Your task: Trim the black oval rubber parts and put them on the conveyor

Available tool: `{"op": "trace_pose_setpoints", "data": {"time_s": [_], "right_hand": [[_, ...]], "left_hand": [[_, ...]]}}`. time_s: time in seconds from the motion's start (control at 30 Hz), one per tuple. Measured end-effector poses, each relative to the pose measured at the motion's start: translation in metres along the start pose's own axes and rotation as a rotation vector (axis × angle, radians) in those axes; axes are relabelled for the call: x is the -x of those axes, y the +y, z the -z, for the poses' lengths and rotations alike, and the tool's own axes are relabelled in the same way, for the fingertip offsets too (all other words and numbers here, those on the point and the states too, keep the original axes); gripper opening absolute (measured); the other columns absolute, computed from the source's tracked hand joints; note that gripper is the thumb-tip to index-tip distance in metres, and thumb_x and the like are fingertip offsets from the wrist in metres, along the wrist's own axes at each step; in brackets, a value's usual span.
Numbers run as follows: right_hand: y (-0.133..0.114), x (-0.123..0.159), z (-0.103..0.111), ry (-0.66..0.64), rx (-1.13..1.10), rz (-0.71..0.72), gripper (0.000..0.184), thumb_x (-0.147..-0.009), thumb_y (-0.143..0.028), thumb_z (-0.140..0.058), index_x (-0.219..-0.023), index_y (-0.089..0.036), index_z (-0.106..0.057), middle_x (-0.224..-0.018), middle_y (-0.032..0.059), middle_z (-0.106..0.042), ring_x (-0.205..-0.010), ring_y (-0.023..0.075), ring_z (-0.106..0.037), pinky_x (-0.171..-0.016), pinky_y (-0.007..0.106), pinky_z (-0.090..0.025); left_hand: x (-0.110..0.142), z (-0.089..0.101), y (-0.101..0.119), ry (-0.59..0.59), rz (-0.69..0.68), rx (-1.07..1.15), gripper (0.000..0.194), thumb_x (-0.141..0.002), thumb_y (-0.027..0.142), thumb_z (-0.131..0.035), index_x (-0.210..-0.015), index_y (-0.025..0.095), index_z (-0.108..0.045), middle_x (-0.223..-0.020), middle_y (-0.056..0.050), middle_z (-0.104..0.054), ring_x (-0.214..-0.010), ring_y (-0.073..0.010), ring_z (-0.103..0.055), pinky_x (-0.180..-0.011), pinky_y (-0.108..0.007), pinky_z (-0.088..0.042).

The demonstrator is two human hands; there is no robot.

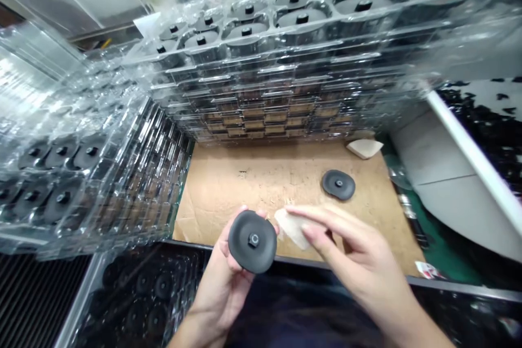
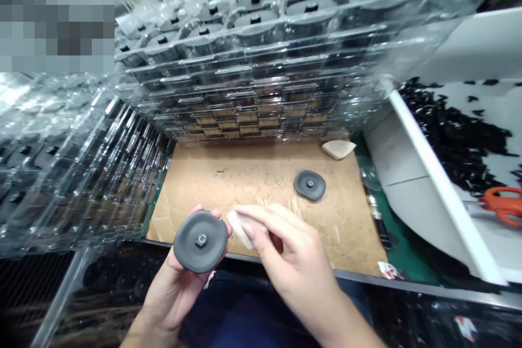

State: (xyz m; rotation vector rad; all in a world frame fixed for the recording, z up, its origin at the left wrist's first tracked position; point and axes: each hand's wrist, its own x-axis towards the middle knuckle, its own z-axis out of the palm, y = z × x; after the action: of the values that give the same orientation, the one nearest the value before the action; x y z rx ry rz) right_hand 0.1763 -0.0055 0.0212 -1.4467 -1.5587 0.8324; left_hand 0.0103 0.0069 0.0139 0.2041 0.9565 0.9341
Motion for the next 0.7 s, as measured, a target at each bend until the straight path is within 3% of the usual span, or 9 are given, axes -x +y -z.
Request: {"op": "trace_pose_setpoints", "data": {"time_s": [0.07, 0.13, 0.2, 0.3, 0.47, 0.57, 0.7], "right_hand": [[-0.027, -0.007, -0.002, 0.192, -0.055, 0.139, 0.02, -0.086, -0.015, -0.048, -0.101, -0.022, -0.06, -0.089, 0.0019, -0.066, -0.078, 0.0137, -0.06, -0.065, 0.024, -0.047], [-0.042, -0.009, -0.008, 0.148, -0.037, 0.299, 0.023, -0.084, -0.012, -0.047, -0.103, -0.014, -0.06, -0.083, 0.0045, -0.067, -0.071, 0.0153, -0.059, -0.067, 0.028, -0.046], [-0.047, -0.01, -0.012, -0.002, 0.006, 0.367, 0.023, -0.083, -0.012, -0.045, -0.099, -0.012, -0.062, -0.077, 0.0051, -0.066, -0.065, 0.0158, -0.057, -0.064, 0.03, -0.045], [-0.045, -0.013, -0.014, -0.168, 0.066, 0.311, 0.023, -0.085, -0.012, -0.042, -0.09, -0.016, -0.064, -0.074, 0.0022, -0.065, -0.063, 0.0144, -0.056, -0.061, 0.028, -0.043], [-0.041, -0.016, -0.016, 0.046, 0.133, 0.328, 0.026, -0.087, -0.012, -0.041, -0.102, -0.01, -0.061, -0.076, 0.0057, -0.064, -0.066, 0.0164, -0.054, -0.063, 0.032, -0.041], [-0.035, -0.001, -0.004, -0.106, 0.055, 0.351, 0.025, -0.085, -0.009, -0.043, -0.103, -0.015, -0.06, -0.081, 0.0029, -0.065, -0.069, 0.0139, -0.057, -0.066, 0.028, -0.043], [-0.026, 0.015, 0.019, -0.186, 0.116, 0.21, 0.025, -0.083, -0.008, -0.044, -0.099, -0.022, -0.059, -0.076, -0.0014, -0.064, -0.063, 0.0121, -0.056, -0.06, 0.025, -0.042]], "left_hand": [[0.002, -0.001, -0.003, -0.028, 0.009, -0.014, 0.062, -0.051, 0.019, -0.08, -0.11, 0.027, -0.06, -0.103, -0.004, -0.069, -0.093, -0.0203, -0.063, -0.078, -0.025, -0.05], [0.004, 0.001, -0.005, -0.058, 0.036, -0.018, 0.062, -0.055, 0.025, -0.078, -0.114, 0.026, -0.058, -0.104, -0.005, -0.067, -0.096, -0.0223, -0.061, -0.085, -0.03, -0.048], [0.004, 0.005, -0.006, -0.055, 0.039, -0.016, 0.058, -0.059, 0.028, -0.076, -0.114, 0.027, -0.057, -0.107, -0.006, -0.066, -0.101, -0.0252, -0.06, -0.092, -0.037, -0.044], [0.005, 0.004, -0.008, -0.021, 0.012, -0.015, 0.051, -0.059, 0.027, -0.076, -0.107, 0.028, -0.061, -0.105, -0.003, -0.067, -0.103, -0.0251, -0.058, -0.092, -0.036, -0.044], [0.008, -0.013, -0.009, -0.109, 0.087, -0.044, 0.041, -0.06, 0.024, -0.076, -0.1, 0.024, -0.065, -0.09, -0.002, -0.07, -0.102, -0.0214, -0.058, -0.095, -0.031, -0.042], [0.007, -0.012, -0.005, -0.119, 0.144, -0.025, 0.038, -0.059, 0.02, -0.077, -0.095, 0.024, -0.067, -0.098, -0.002, -0.069, -0.097, -0.018, -0.061, -0.09, -0.026, -0.044], [0.005, -0.008, -0.004, -0.14, 0.135, 0.018, 0.051, -0.045, 0.018, -0.083, -0.093, 0.025, -0.068, -0.097, -0.001, -0.07, -0.087, -0.0177, -0.064, -0.08, -0.025, -0.048]]}}
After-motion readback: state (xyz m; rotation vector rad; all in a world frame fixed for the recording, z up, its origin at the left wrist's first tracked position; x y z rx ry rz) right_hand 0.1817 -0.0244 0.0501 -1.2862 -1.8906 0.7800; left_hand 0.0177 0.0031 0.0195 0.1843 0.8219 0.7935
